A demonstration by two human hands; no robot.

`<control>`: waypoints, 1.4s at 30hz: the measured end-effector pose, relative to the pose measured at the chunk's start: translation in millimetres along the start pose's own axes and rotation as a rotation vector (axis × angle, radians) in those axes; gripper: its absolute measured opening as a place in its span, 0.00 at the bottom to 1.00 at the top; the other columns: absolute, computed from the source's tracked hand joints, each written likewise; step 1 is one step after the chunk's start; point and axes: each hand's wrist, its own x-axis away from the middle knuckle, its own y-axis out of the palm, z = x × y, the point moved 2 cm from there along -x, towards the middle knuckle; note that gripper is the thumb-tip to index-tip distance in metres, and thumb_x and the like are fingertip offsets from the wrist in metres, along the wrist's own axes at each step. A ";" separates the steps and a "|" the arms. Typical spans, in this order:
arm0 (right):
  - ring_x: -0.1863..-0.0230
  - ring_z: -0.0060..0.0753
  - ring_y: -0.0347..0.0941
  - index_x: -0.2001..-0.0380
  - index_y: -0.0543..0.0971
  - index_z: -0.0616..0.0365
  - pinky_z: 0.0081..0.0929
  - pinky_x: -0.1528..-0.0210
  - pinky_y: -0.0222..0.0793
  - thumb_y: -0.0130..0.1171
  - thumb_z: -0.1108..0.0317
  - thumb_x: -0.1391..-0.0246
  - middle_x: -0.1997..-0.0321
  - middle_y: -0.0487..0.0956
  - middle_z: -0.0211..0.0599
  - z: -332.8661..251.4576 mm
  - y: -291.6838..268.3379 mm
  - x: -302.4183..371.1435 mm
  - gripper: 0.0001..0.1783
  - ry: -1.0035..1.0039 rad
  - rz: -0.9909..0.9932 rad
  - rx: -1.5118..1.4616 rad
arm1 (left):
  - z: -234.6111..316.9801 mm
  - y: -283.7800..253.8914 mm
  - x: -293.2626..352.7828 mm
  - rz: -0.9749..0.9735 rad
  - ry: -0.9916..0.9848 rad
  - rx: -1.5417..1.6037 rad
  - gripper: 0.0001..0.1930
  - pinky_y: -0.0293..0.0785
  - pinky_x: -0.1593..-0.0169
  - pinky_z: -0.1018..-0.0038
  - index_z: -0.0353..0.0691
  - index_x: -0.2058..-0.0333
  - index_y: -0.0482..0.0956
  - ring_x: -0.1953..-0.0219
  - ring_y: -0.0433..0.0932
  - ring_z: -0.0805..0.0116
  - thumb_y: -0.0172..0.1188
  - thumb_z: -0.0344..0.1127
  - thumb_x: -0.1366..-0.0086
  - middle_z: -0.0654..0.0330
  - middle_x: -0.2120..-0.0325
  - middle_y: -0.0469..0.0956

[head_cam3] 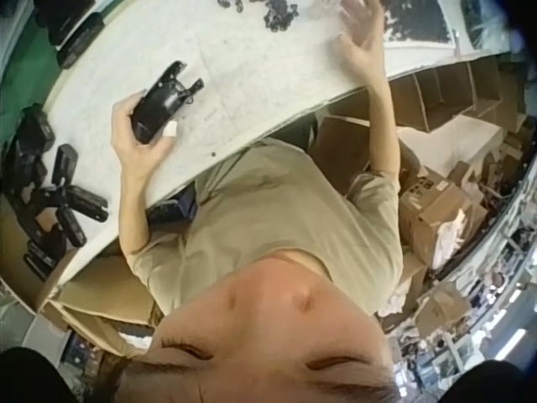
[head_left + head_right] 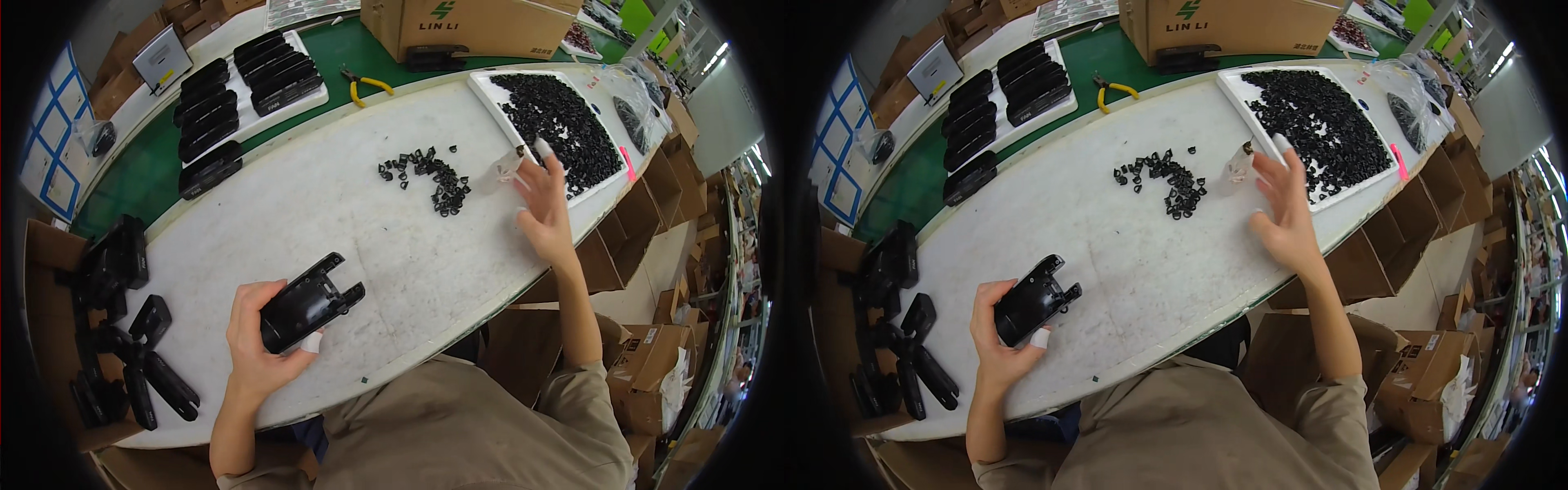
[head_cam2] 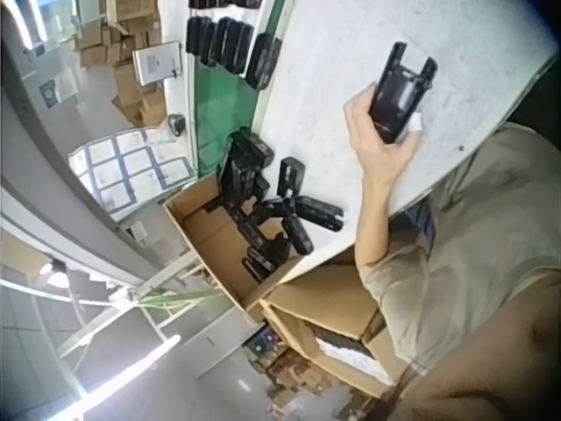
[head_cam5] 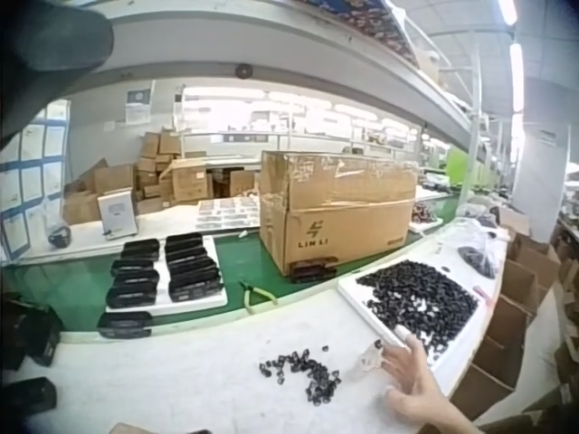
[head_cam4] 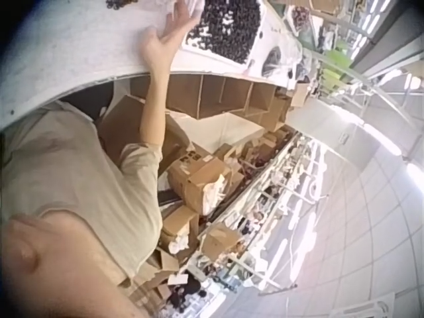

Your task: The person assembles plastic housings for electronic devices by inserting electronic components into the housings and applying adhesive with a glue applicator, using pliers to manipulate small components.

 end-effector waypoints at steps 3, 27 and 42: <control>0.44 0.41 0.66 0.42 0.57 0.59 0.36 0.43 0.61 0.40 0.87 0.63 0.49 0.69 0.47 0.6 -7.8 16.7 0.38 -0.243 0.201 0.128 | -1.9 0.2 -1.6 0.004 -0.004 0.007 0.27 0.71 0.63 0.72 0.33 0.59 0.70 0.67 0.73 0.59 0.67 0.28 0.63 0.52 0.68 0.72; 0.68 0.43 0.68 0.59 0.69 0.62 0.34 0.65 0.67 0.51 0.85 0.62 0.73 0.74 0.42 -37.5 78.6 -25.0 0.22 -0.255 -0.305 0.641 | -0.8 1.6 -0.4 0.012 0.046 -0.058 0.29 0.70 0.64 0.69 0.34 0.58 0.70 0.65 0.71 0.56 0.67 0.26 0.65 0.53 0.65 0.73; 0.73 0.30 0.68 0.55 0.63 0.62 0.24 0.69 0.65 0.55 0.79 0.59 0.72 0.76 0.33 -56.6 93.5 -3.7 0.24 0.043 -0.545 0.346 | -2.6 0.7 -0.5 -0.004 0.055 -0.096 0.29 0.69 0.61 0.70 0.35 0.57 0.69 0.65 0.71 0.57 0.67 0.28 0.63 0.52 0.66 0.72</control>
